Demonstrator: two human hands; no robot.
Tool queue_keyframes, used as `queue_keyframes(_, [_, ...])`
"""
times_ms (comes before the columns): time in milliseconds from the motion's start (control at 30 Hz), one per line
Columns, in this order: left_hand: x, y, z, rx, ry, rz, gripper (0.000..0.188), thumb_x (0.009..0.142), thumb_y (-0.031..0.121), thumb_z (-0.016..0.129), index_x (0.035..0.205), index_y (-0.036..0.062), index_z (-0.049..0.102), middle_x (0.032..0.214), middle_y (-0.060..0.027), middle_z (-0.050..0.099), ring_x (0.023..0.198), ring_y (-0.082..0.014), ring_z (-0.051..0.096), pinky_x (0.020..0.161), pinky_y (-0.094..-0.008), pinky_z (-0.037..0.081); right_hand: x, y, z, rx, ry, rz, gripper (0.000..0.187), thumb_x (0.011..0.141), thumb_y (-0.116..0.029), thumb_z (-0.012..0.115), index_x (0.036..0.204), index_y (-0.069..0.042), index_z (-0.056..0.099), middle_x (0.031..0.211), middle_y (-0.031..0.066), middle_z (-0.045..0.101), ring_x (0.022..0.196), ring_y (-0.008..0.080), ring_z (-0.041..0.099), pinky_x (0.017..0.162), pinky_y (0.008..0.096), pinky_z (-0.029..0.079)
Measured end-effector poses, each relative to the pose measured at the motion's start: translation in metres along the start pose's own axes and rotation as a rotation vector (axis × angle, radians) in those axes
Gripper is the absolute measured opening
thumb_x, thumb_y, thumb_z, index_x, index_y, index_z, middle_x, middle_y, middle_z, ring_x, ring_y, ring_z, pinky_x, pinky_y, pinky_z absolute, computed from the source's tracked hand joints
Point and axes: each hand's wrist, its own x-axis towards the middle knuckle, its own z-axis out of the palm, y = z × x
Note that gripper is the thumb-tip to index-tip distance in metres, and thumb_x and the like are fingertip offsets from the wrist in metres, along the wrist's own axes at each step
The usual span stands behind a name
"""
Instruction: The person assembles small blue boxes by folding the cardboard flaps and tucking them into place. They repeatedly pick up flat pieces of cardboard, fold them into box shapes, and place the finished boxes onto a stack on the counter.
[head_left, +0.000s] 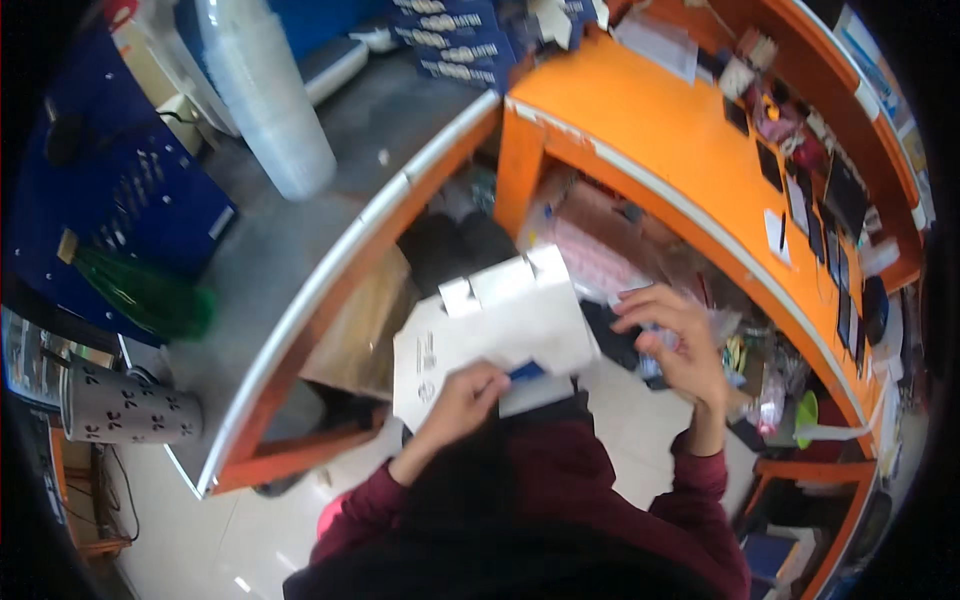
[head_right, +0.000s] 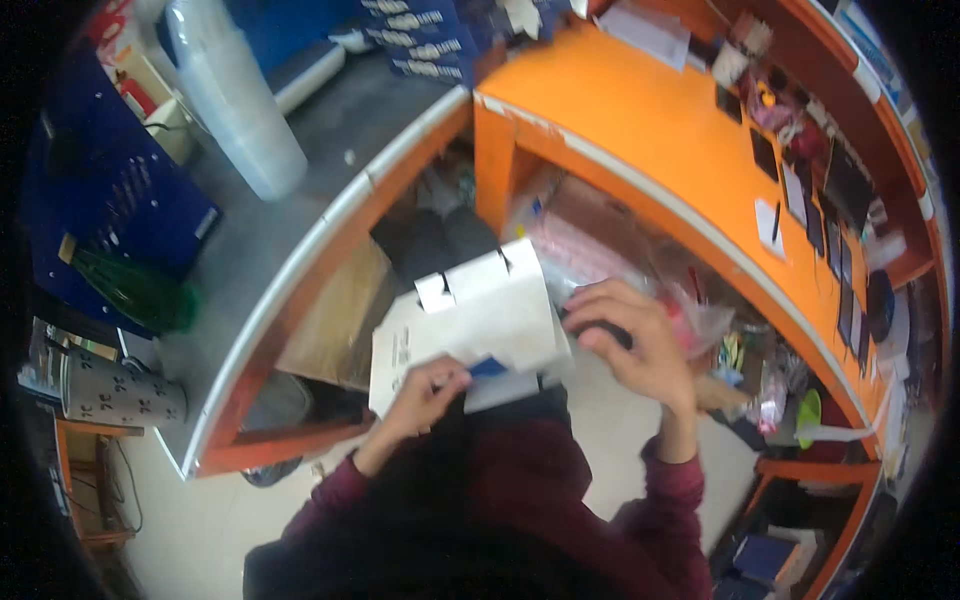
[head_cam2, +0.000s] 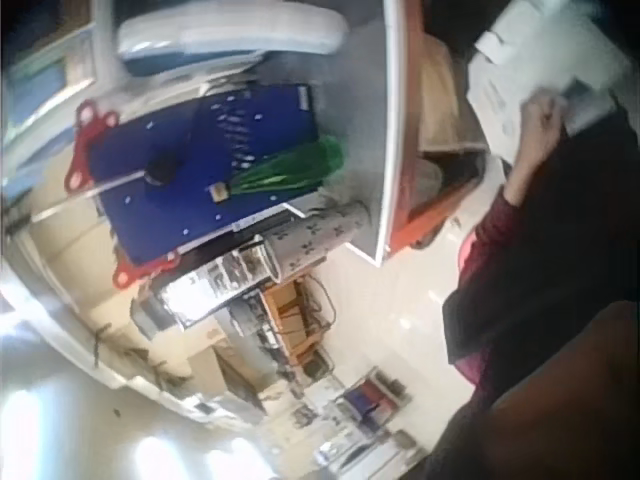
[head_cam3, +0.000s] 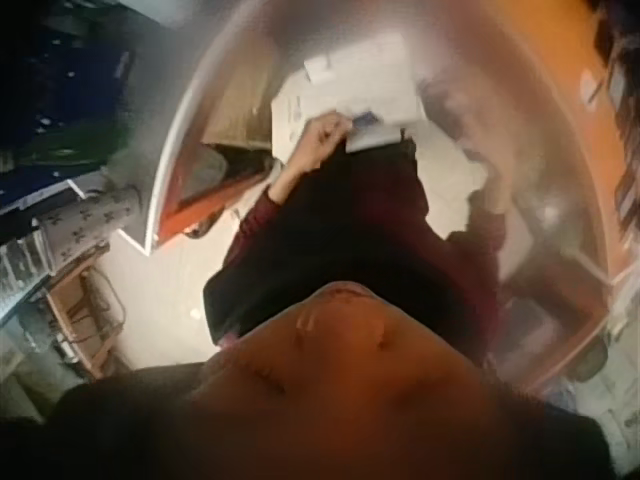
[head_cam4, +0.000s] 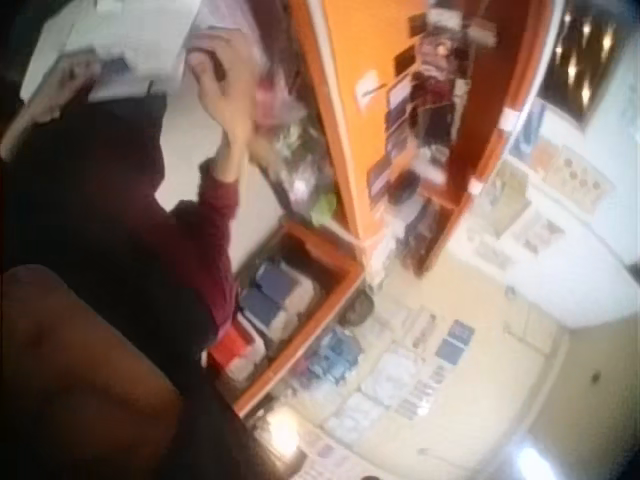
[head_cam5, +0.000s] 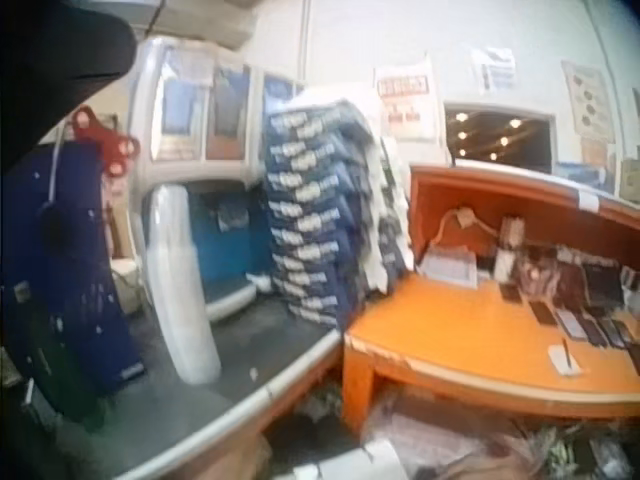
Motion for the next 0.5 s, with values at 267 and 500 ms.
queue_keyframes(267, [0.011,0.023,-0.001,0.077,0.043,-0.083,0.017,0.097,0.015,0.065,0.099,-0.0017,0.07,0.082,-0.0152,0.071,0.074,-0.0231,0.067,0.07,-0.0326,0.05,-0.07,0.041,0.101,0.072,0.386,0.19,0.02,0.08,-0.005,0.077,0.097,-0.004,0.067,0.105,0.0092,0.063,0.104,0.0265,0.062,0.096,0.0371,0.045])
queue_keyframes(500, [0.013,0.023,0.02,0.258,0.064,0.057,0.017,0.093,0.013,0.07,0.098,-0.0022,0.072,0.08,-0.0131,0.071,0.068,-0.0209,0.062,0.065,-0.032,0.048,-0.039,0.016,0.122,-0.258,0.215,-0.029,0.01,0.082,-0.009,0.071,0.087,-0.008,0.063,0.086,0.0048,0.057,0.088,0.0269,0.056,0.088,0.0393,0.041])
